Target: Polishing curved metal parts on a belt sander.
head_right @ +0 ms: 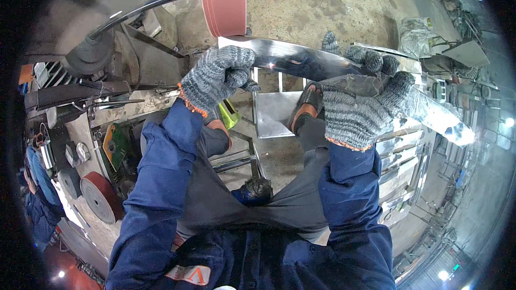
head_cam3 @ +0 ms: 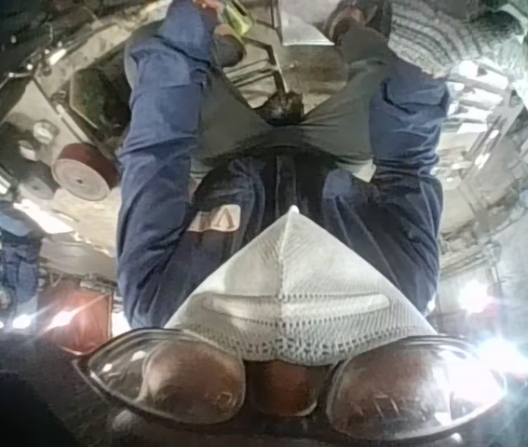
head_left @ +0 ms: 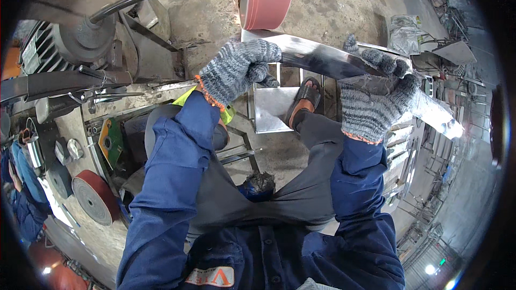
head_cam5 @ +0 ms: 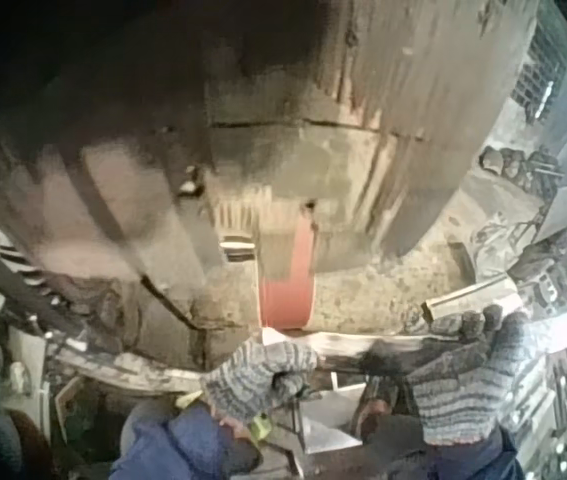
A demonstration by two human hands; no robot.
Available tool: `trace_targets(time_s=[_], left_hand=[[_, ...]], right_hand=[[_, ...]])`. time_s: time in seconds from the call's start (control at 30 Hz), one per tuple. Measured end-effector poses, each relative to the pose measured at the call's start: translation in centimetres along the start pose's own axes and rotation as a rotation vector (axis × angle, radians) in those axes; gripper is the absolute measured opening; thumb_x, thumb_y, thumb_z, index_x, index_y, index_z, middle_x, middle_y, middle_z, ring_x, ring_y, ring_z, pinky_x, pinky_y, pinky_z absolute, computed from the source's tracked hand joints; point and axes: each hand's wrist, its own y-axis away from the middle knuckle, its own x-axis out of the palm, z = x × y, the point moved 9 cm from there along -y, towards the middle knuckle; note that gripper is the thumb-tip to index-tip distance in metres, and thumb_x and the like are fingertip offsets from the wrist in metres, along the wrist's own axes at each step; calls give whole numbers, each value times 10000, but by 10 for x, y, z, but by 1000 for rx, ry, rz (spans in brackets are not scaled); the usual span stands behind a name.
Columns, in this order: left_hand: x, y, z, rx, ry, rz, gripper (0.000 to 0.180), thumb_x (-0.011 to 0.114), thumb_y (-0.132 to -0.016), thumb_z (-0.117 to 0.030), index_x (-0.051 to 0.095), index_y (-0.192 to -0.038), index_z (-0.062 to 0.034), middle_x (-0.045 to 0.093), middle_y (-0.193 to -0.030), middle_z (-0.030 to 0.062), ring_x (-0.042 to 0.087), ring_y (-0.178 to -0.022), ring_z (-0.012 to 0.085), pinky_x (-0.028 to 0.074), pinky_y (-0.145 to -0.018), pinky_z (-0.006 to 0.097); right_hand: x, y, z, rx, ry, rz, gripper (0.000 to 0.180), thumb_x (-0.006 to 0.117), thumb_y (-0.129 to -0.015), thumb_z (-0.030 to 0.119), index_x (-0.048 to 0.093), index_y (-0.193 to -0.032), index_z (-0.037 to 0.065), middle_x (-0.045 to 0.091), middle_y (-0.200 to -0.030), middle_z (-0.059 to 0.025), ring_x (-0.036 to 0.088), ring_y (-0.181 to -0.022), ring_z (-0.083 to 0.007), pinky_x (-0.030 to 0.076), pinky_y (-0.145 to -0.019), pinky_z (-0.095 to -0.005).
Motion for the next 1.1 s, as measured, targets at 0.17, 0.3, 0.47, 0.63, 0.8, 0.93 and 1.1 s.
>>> trace_targets(time_s=[0.17, 0.3, 0.47, 0.63, 0.8, 0.93, 1.1], left_hand=[[6, 0, 1, -38, 158, 35, 220, 553, -885, 95, 678, -1020, -27, 569, -740, 52, 585, -643, 114, 605, -651, 338], [24, 6, -10, -141, 132, 55, 421, 687, -835, -62, 531, -1225, -39, 583, -762, 27, 545, -629, 95, 548, -638, 287], [47, 38, 11, 303, -557, -25, 1131, 907, -601, -104, 214, -1495, -119, 538, -1038, -21, 539, -904, 89, 497, -867, 310], [75, 49, -23, 211, 96, 98, 1156, 886, -629, -56, 148, -1511, -172, 565, -1052, -30, 546, -877, 63, 503, -838, 243], [71, 44, -26, 178, 99, 59, 1112, 877, -619, -15, 206, -1488, -188, 581, -977, -40, 577, -836, 63, 528, -788, 248], [61, 38, -3, 175, -93, -21, 1110, 902, -589, -66, 236, -1471, -173, 562, -940, -21, 568, -818, 85, 523, -758, 264], [27, 23, 21, 315, -502, 21, 578, 713, -828, -85, 441, -1336, -28, 629, -966, 88, 614, -828, 160, 524, -722, 296]], right_hand=[[-5, -7, 11, 9, 0, 97, 296, 571, -880, 439, 676, -838, 166, 687, -845, -43, 641, -881, -284, 407, -987, -610], [-8, 14, 26, -44, 39, -31, 291, 596, -870, 460, 658, -858, 176, 662, -831, -32, 609, -821, -283, 420, -962, -577], [24, 35, 54, 196, -330, 578, 243, 626, -850, 383, 629, -671, 219, 611, -636, 70, 559, -613, -126, 504, -778, -415], [39, 49, 66, 140, -92, 746, 145, 746, -774, 382, 732, -733, 244, 672, -658, 90, 638, -647, -60, 539, -655, -309], [30, 46, 70, 126, -106, 703, 126, 770, -750, 378, 723, -712, 268, 665, -650, 114, 620, -634, -51, 522, -638, -314], [32, 38, 58, 100, -137, 545, 186, 756, -756, 404, 675, -654, 271, 606, -605, 138, 554, -551, -50, 515, -690, -346], [27, 20, 24, 103, -52, 254, 207, 663, -815, 383, 609, -678, 237, 565, -626, 77, 559, -651, -140, 437, -957, -466]])
